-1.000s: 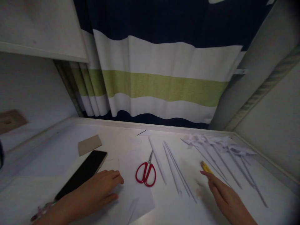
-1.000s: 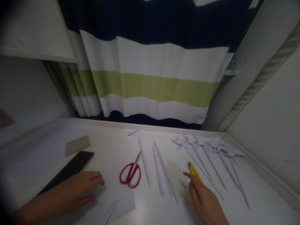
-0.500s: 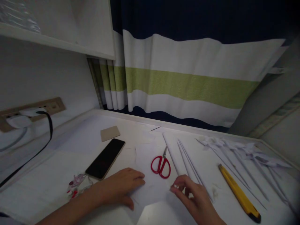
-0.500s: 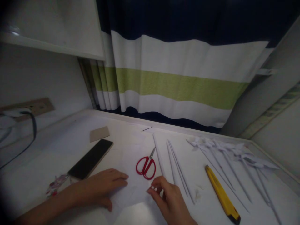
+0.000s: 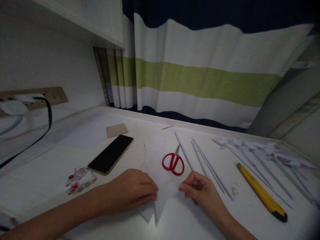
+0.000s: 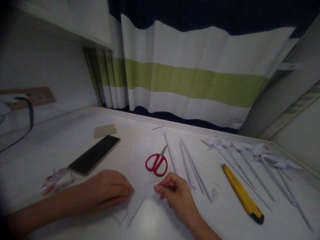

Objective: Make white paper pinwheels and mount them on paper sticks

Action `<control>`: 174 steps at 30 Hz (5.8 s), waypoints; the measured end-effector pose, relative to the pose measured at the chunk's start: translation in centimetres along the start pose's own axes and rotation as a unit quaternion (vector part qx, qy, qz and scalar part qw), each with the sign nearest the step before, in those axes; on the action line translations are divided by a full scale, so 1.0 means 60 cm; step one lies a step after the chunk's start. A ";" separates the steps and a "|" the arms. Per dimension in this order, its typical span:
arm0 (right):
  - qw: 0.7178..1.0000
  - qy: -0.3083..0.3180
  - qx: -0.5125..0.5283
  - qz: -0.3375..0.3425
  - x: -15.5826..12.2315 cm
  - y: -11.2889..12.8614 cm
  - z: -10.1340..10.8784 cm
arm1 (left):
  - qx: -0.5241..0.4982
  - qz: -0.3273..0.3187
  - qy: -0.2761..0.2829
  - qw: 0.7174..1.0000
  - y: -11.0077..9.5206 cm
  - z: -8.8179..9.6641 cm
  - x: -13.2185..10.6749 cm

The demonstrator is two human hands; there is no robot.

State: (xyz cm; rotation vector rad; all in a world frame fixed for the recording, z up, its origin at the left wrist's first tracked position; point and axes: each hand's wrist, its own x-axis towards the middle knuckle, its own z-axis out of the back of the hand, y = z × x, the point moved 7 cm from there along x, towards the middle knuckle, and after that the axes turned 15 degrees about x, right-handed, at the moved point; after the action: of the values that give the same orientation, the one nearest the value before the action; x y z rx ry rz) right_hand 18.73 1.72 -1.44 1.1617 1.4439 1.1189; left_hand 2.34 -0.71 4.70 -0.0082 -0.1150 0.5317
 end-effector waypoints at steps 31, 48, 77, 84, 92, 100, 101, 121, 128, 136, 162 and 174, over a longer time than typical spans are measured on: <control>0.985 0.062 -0.137 0.089 -0.052 0.036 -0.075 | -0.551 0.182 0.130 0.803 0.024 -0.094 0.024; 0.989 0.092 -0.113 0.009 -0.065 0.024 -0.071 | -0.602 0.246 0.221 0.726 0.001 -0.118 0.013; 0.977 0.107 -0.183 0.031 -0.073 0.017 -0.072 | -0.636 0.284 0.201 0.689 0.002 -0.122 0.009; 0.965 0.130 -0.213 0.077 -0.074 0.033 -0.080 | -0.638 0.257 0.190 0.700 -0.005 -0.112 0.011; 0.942 0.171 -0.244 0.153 -0.088 0.044 -0.088 | -0.609 0.242 0.195 0.730 -0.009 -0.111 0.008; 0.944 0.190 -0.191 0.188 -0.093 0.043 -0.098 | -0.620 0.231 0.201 0.722 -0.020 -0.110 0.007; 0.945 0.192 -0.190 0.184 -0.092 0.039 -0.098 | -0.619 0.233 0.202 0.722 -0.019 -0.110 0.007; 0.958 0.133 -0.213 0.142 -0.076 0.016 -0.088 | -0.363 0.181 0.071 0.911 0.005 -0.075 0.023; 0.956 0.141 -0.203 0.158 -0.083 0.014 -0.091 | -0.440 0.240 0.102 0.859 0.005 -0.094 0.016; 0.966 0.129 -0.188 0.118 -0.080 0.007 -0.088 | -0.481 0.244 0.123 0.833 0.004 -0.109 0.015; 0.996 0.055 -0.060 0.042 -0.070 -0.020 -0.072 | -0.462 0.241 0.138 0.842 0.003 -0.106 0.022; 0.997 0.050 -0.061 0.014 -0.068 -0.025 -0.069 | -0.429 0.238 0.111 0.864 0.006 -0.103 0.024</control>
State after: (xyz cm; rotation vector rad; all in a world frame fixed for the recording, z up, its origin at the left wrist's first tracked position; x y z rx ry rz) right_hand 14.93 -2.88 -1.82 1.0573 1.4173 1.2817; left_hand 4.10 0.47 -1.29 -0.9942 -0.1159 0.9343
